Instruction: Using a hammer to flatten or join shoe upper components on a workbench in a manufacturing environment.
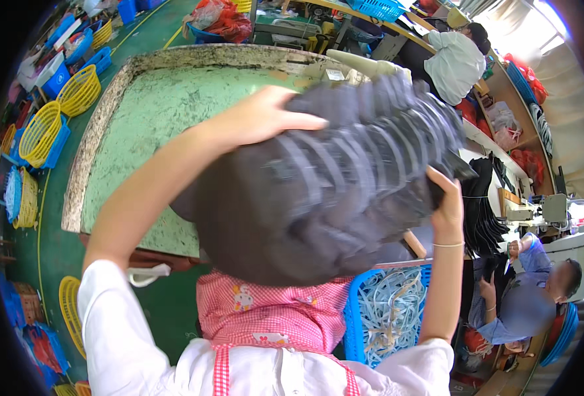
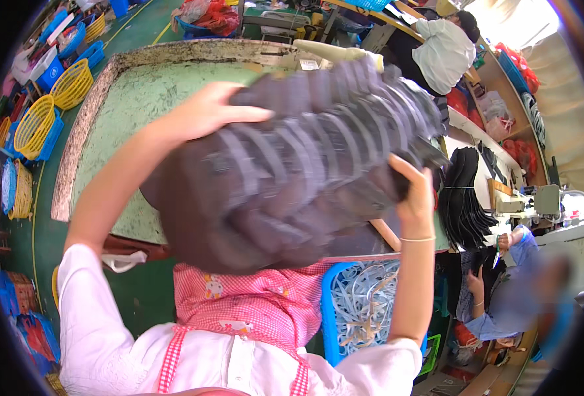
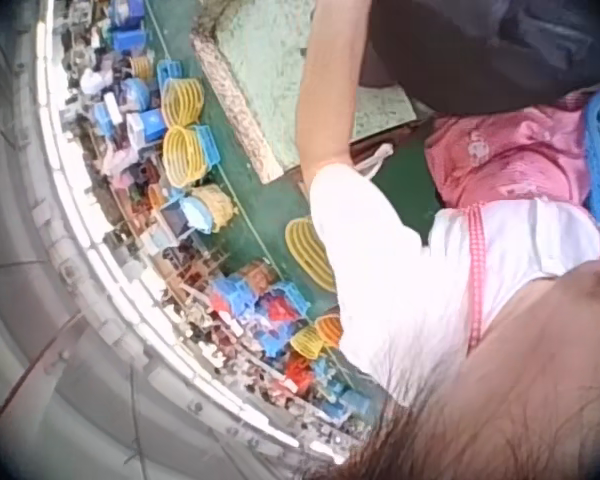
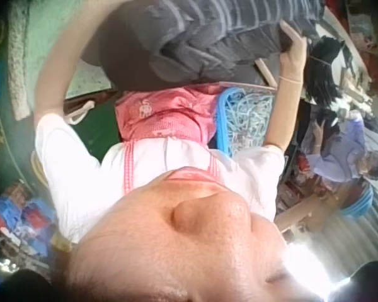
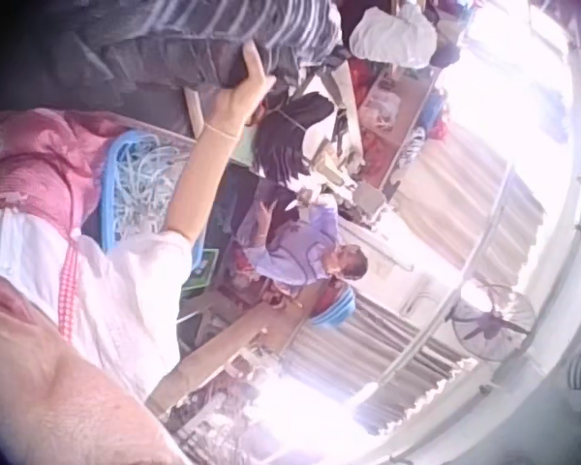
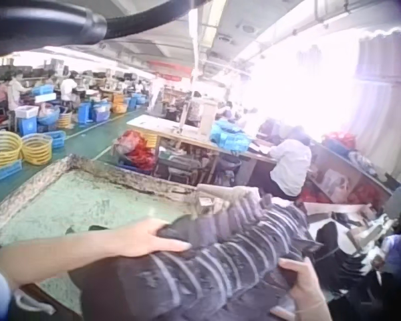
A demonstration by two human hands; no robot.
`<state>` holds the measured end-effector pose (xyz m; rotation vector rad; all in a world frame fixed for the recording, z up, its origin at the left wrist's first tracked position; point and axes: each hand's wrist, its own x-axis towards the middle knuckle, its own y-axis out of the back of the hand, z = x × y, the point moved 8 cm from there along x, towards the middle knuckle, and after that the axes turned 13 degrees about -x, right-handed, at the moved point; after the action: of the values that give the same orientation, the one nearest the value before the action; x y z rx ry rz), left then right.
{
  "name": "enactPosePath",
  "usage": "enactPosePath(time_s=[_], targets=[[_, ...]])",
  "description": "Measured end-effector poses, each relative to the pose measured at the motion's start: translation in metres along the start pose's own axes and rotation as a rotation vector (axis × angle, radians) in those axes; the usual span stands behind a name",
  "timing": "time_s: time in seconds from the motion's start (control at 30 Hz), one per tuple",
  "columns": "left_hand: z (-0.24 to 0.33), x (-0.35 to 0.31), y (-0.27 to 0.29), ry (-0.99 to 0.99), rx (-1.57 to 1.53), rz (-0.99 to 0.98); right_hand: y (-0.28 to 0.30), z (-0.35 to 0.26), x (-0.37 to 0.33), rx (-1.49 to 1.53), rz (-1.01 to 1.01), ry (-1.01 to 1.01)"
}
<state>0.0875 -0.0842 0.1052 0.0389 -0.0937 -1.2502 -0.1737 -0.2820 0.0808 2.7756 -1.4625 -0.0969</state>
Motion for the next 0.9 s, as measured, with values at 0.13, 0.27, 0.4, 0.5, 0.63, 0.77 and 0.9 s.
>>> enactPosePath(time_s=[0.13, 0.27, 0.4, 0.5, 0.63, 0.77, 0.9], targets=[[-0.003, 0.086, -0.082, -0.168, 0.152, -0.097, 0.097, 0.026, 0.033, 0.057, -0.037, -0.203], [-0.035, 0.147, -0.074, -0.31, 0.163, 0.153, 0.252, 0.089, 0.061, -1.087, 0.478, -0.078], [0.001, 0.017, 0.036, -0.396, 0.688, 0.256, 0.182, 0.099, -0.002, -0.903, 0.045, 0.028], [-0.015, -0.067, 0.024, -0.216, 0.899, 0.198, 0.1, 0.081, -0.062, -1.118, -0.17, 0.228], [-0.057, -0.11, -0.039, -0.145, 1.045, 0.118, 0.031, 0.063, -0.066, -1.292, -0.044, 0.497], [-0.08, -0.102, -0.039, -0.125, 1.077, 0.183, 0.026, 0.075, -0.054, -1.252, -0.077, 0.429], [-0.081, -0.085, -0.018, -0.23, 1.108, 0.236, 0.034, 0.053, -0.083, -1.211, -0.084, 0.464]])
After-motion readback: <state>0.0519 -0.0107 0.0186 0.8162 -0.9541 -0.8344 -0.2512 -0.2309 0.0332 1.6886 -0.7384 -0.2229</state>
